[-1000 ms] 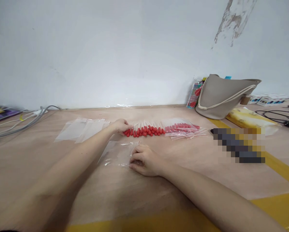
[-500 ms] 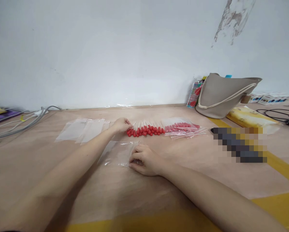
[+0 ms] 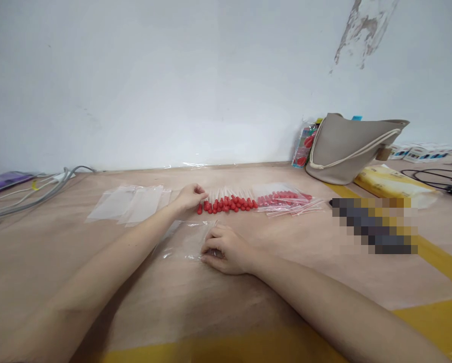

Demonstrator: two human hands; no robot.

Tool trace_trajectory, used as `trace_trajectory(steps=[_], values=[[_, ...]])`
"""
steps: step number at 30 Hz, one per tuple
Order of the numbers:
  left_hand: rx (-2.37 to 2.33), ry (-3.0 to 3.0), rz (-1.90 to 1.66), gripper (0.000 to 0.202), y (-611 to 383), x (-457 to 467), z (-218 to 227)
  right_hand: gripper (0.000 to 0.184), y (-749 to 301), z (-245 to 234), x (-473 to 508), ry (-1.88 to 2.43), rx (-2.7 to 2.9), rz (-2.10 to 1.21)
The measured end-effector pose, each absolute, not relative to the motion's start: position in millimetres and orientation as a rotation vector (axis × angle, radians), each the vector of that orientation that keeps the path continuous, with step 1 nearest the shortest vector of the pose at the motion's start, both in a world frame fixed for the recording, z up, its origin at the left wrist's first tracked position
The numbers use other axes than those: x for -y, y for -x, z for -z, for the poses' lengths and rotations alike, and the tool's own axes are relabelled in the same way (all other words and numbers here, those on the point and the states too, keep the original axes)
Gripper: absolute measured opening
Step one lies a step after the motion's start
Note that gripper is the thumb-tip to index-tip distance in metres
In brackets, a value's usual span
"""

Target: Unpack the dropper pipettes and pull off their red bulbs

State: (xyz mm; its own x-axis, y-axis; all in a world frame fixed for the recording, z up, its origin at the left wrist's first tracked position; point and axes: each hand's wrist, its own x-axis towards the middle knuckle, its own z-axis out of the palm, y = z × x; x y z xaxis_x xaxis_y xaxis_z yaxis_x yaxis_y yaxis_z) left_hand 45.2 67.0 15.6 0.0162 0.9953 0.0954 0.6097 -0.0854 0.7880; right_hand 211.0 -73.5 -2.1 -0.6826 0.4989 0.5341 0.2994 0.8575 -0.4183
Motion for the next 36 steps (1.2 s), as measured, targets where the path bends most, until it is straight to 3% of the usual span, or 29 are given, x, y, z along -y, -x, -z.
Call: trace_trajectory(steps=[7, 12, 18, 22, 26, 30, 33, 36], values=[[-1.548, -1.973, -0.992, 0.003, -40.7, -65.2, -10.1, 0.01, -212.3, -1.6, 74.5, 0.597, 2.375, -0.436], [-1.359, -2.246, -0.988, 0.009, -17.5, -12.0, -19.5, 0.009, -213.0, -1.9, 73.8, 0.597, 2.369, -0.433], [-0.869, -2.736, -0.313, 0.052, 24.0, 64.2, -20.5, 0.016, -210.8, 1.6, 70.9, 0.681, 2.349, -0.41], [-0.932, -2.753, -0.056, 0.06, 33.5, 74.9, -19.8, 0.014, -214.3, 6.6, 65.1, 0.957, 2.246, -0.206], [-0.97, -2.692, -0.099, 0.055, 30.1, 74.5, -21.4, 0.026, -217.8, 4.1, 66.8, 0.932, 2.326, -0.094], [-1.206, -2.511, -0.438, 0.037, 23.4, 73.3, -20.5, 0.023, -215.1, -5.1, 73.1, 0.851, 2.454, -0.107], [-1.448, -2.322, -0.618, 0.03, 24.1, 66.1, -14.0, 0.02, -217.5, -16.2, 68.1, 0.958, 2.252, -0.004], [-1.596, -2.158, -0.642, 0.035, 31.3, 56.5, -7.7, 0.02, -236.8, -32.1, 50.2, 1.141, 2.021, 0.077]])
